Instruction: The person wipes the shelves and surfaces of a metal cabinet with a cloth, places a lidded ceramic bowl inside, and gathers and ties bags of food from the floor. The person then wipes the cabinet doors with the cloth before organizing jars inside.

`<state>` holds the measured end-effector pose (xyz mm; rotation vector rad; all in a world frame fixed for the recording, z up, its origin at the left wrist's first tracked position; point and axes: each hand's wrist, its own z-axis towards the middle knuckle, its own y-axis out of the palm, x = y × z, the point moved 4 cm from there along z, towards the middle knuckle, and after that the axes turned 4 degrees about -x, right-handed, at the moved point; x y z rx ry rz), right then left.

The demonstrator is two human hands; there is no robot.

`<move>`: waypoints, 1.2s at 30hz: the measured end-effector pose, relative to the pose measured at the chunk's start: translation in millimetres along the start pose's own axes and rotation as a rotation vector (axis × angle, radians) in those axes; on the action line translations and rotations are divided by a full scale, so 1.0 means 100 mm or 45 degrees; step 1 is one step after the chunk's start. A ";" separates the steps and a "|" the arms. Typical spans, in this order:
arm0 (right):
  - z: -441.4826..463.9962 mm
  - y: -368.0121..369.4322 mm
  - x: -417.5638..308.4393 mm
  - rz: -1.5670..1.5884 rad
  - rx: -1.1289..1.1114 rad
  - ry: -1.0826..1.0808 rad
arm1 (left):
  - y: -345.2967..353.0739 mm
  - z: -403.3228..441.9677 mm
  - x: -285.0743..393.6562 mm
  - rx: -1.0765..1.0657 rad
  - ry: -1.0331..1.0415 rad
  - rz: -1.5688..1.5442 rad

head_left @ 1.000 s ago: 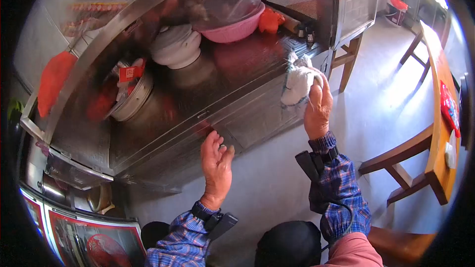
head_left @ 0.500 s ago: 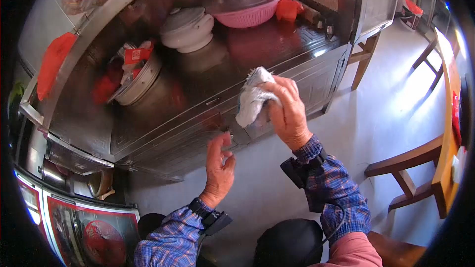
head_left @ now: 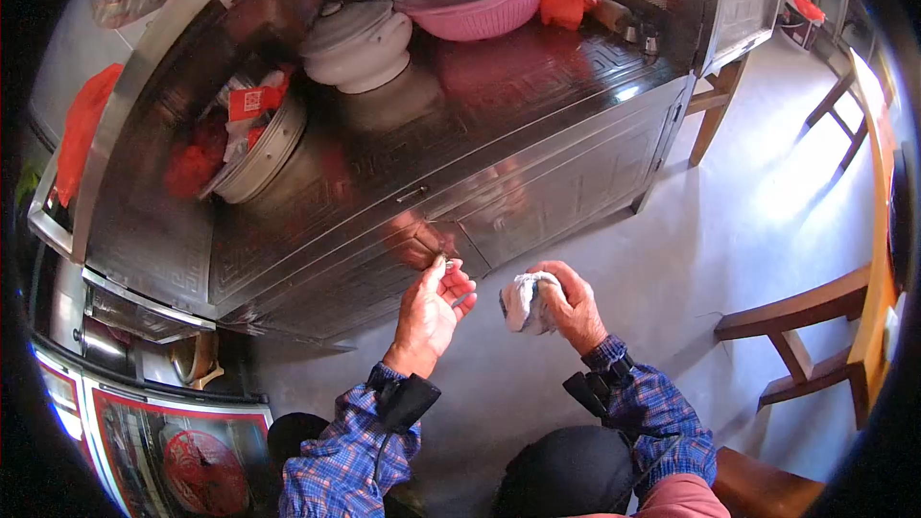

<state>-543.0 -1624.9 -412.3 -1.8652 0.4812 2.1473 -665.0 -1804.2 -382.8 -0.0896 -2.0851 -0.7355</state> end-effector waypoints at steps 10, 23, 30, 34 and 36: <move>0.31 0.20 -1.03 -0.501 -0.241 -0.407 | 0.09 -0.03 0.00 0.004 -0.029 -0.019; 0.48 0.47 -1.27 -1.101 -0.261 -0.777 | -0.07 -0.55 -0.28 -0.158 0.002 -0.073; 0.44 0.32 -1.31 -1.148 -0.284 -0.654 | -0.18 -0.90 -0.34 -0.169 -0.171 0.297; 0.03 0.00 -1.35 -0.965 -0.362 -0.727 | -0.22 -1.05 -0.31 -0.192 -0.165 0.405; -0.28 -0.28 -1.35 -0.913 -0.385 -0.691 | -0.29 -1.02 -0.39 -0.157 -0.341 0.444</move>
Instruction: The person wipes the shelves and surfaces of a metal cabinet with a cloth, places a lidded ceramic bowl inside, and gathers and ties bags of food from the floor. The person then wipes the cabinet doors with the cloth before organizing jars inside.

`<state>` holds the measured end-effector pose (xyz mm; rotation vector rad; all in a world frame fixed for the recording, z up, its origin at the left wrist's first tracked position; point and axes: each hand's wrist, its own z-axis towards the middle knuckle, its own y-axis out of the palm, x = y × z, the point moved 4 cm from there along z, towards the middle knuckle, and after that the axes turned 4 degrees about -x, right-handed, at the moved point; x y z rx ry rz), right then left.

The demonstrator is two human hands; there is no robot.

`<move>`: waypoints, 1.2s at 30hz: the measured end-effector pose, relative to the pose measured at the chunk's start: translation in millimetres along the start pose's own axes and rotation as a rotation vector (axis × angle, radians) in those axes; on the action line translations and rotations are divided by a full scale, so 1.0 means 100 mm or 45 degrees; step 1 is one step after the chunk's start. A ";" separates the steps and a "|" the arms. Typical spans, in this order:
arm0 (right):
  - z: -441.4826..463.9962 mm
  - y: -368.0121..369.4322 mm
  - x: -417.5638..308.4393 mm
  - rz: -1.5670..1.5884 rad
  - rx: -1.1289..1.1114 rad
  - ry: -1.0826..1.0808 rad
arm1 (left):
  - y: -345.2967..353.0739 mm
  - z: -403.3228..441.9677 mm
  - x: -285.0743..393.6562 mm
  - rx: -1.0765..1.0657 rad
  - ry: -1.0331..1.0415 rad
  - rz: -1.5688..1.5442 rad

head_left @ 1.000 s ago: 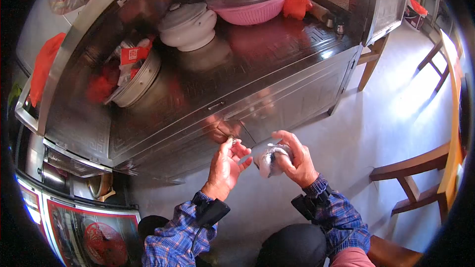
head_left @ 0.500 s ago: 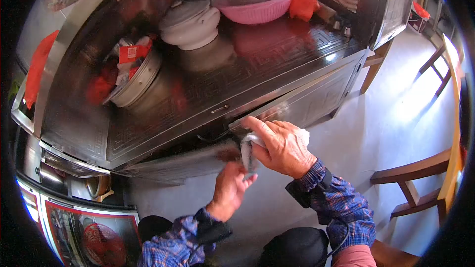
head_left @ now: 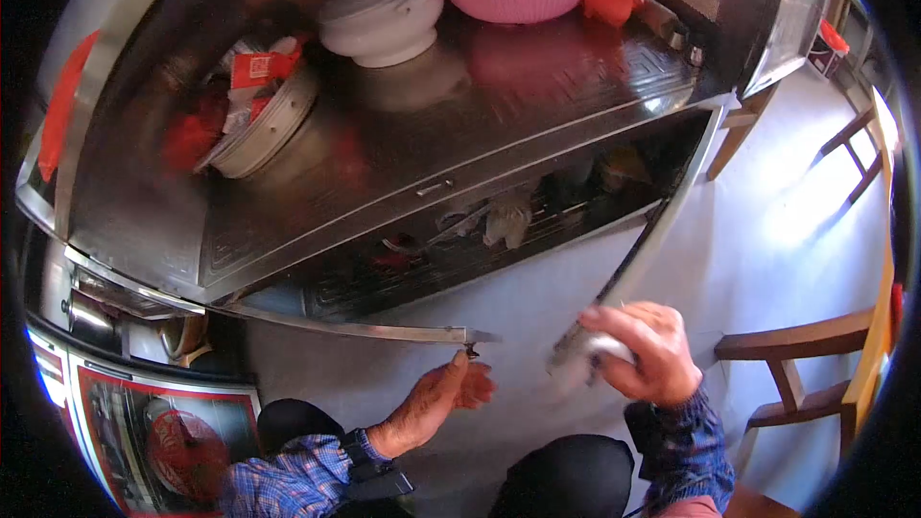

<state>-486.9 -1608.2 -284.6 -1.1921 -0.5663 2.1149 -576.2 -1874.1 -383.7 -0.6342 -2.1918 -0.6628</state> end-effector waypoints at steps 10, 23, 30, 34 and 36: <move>-1.39 -0.64 -0.06 -0.094 0.828 0.945 | 1.74 0.13 0.86 -0.763 1.280 0.973; -0.36 -0.90 0.15 -0.109 0.242 0.220 | 1.96 0.13 0.77 -0.829 1.016 1.173; 0.42 -1.55 1.40 -0.425 0.520 0.097 | 1.95 0.14 0.75 -0.789 1.171 1.204; 0.49 -1.56 1.59 -0.573 0.649 0.132 | 1.96 0.14 0.77 -0.799 1.261 1.148; 0.45 -1.44 1.29 -0.578 0.541 0.197 | 1.97 0.15 0.69 -0.800 1.281 1.163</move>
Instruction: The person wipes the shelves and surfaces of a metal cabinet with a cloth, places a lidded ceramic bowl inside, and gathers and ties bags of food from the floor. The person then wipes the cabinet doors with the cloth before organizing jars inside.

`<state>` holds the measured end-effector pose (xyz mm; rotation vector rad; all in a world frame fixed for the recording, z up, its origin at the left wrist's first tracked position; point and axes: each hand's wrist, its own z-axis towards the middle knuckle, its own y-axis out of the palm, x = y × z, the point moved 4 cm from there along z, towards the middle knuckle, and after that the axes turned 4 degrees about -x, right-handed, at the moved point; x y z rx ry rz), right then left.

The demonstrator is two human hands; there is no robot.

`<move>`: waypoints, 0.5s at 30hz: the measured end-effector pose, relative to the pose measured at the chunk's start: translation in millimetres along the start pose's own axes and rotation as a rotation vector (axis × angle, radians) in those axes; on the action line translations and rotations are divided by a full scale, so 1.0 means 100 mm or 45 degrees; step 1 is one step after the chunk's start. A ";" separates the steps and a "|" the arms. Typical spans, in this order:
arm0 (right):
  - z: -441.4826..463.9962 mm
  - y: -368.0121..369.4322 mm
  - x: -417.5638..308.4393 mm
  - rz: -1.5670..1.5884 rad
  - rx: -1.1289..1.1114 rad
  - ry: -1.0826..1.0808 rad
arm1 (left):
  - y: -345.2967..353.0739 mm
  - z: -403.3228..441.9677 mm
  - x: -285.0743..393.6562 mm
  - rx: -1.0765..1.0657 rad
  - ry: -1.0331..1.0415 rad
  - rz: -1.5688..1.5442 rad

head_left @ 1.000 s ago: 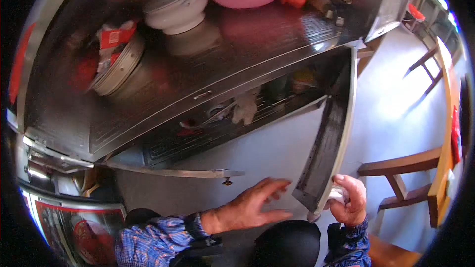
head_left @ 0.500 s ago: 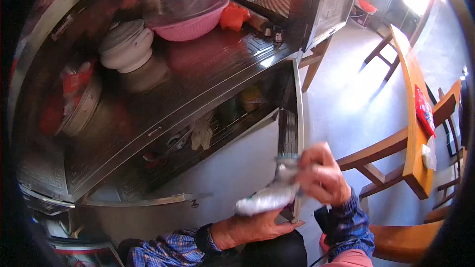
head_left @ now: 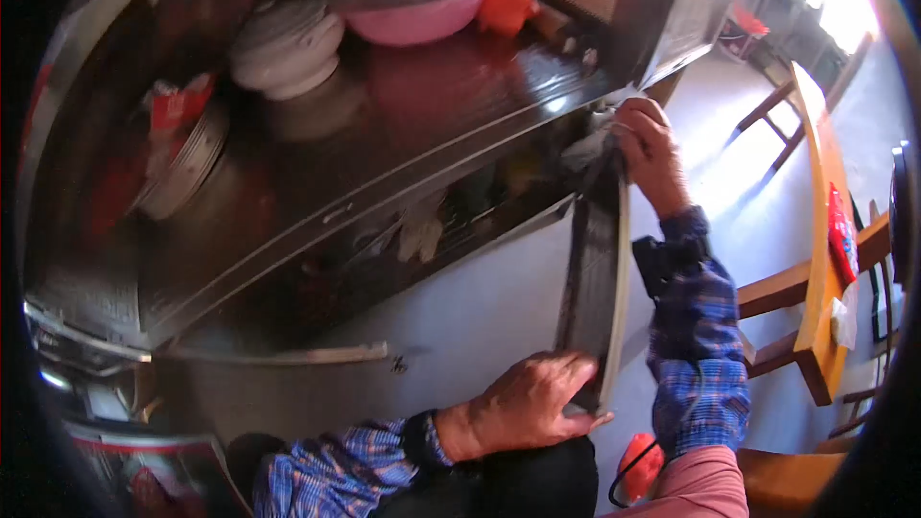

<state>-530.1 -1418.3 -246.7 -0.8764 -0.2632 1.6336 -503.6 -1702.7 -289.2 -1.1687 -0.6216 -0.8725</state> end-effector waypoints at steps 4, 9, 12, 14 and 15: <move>-0.45 -0.22 -0.74 0.082 -0.223 -0.016 | 0.03 0.02 0.00 0.002 -0.019 -0.026; -1.07 -0.60 -1.45 0.158 -0.393 0.135 | 0.12 0.04 0.01 -0.056 0.014 -0.128; -1.33 -0.89 -1.75 0.103 -0.498 0.329 | 0.14 0.05 0.03 -0.102 0.203 -0.142; -1.44 -1.12 -1.81 0.001 -0.536 0.401 | 0.05 -0.03 0.05 -0.229 0.121 0.010; -1.53 -1.21 -1.82 -0.095 -0.548 0.453 | -0.20 -0.05 0.19 -0.234 0.104 0.114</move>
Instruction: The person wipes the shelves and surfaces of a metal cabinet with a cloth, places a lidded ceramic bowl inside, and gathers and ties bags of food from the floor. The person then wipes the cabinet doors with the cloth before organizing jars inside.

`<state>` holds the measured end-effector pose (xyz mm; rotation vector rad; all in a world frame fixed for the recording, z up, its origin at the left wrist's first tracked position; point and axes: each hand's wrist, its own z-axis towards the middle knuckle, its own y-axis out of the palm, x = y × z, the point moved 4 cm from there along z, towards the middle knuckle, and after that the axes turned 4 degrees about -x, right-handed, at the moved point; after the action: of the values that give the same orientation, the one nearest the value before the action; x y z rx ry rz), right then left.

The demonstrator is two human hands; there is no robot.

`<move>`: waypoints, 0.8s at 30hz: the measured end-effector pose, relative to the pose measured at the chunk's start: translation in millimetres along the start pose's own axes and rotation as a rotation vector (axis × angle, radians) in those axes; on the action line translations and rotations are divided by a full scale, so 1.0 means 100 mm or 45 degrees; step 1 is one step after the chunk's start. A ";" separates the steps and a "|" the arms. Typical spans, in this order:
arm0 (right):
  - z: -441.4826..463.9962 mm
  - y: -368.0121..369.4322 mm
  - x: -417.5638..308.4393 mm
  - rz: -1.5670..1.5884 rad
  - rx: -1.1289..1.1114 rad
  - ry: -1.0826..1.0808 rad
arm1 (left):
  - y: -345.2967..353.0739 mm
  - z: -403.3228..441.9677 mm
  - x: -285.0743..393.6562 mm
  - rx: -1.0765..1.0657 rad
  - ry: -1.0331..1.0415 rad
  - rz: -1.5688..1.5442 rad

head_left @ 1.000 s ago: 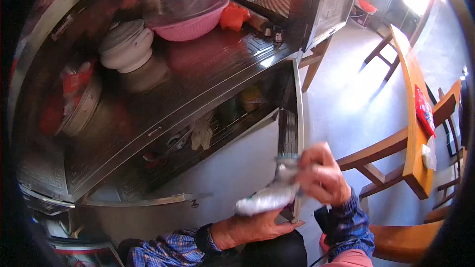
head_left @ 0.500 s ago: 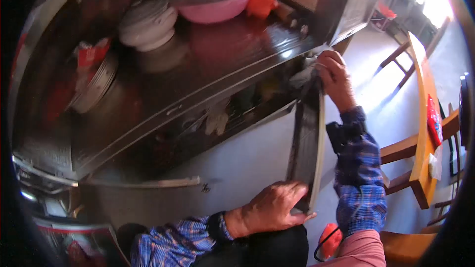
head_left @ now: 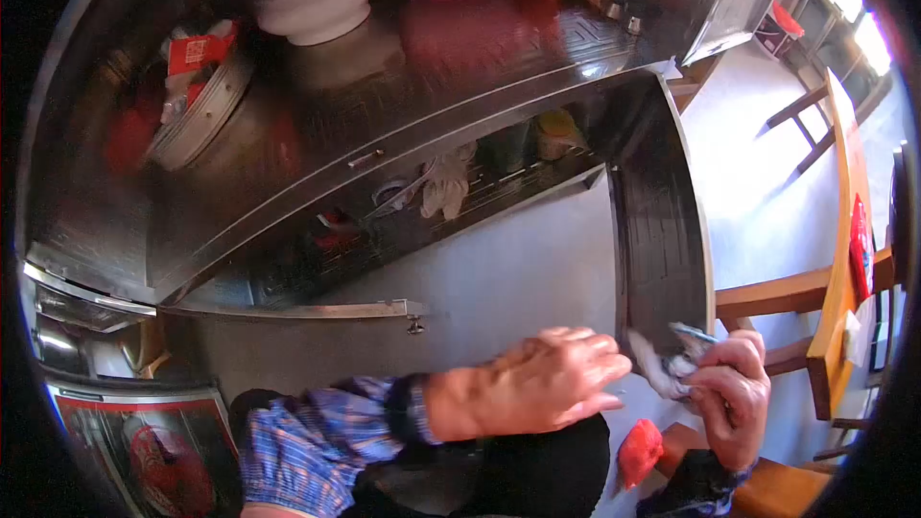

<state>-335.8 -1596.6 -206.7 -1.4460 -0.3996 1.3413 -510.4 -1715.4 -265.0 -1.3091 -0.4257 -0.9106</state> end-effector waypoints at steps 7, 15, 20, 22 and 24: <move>-0.39 -0.56 0.11 -0.548 0.272 0.162 | -1.15 -1.03 0.29 0.423 -0.674 0.770; 0.59 0.54 -0.20 0.476 0.407 -0.129 | -0.72 -1.61 0.48 0.217 -0.637 0.626; 1.39 1.86 -0.76 1.114 -0.669 -0.371 | -0.70 -2.06 0.89 0.359 -0.688 0.534; 1.51 2.08 -1.21 1.165 -0.878 -0.518 | -0.76 -2.33 1.02 0.584 -0.939 0.915; 1.57 2.29 -1.76 1.274 -0.927 -0.768 | -0.69 -2.71 1.07 0.980 -1.235 1.132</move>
<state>-617.1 -1751.0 -277.3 -1.9082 -0.6282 2.6637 -558.2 -2006.0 -210.4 -0.9514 -0.7404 0.6544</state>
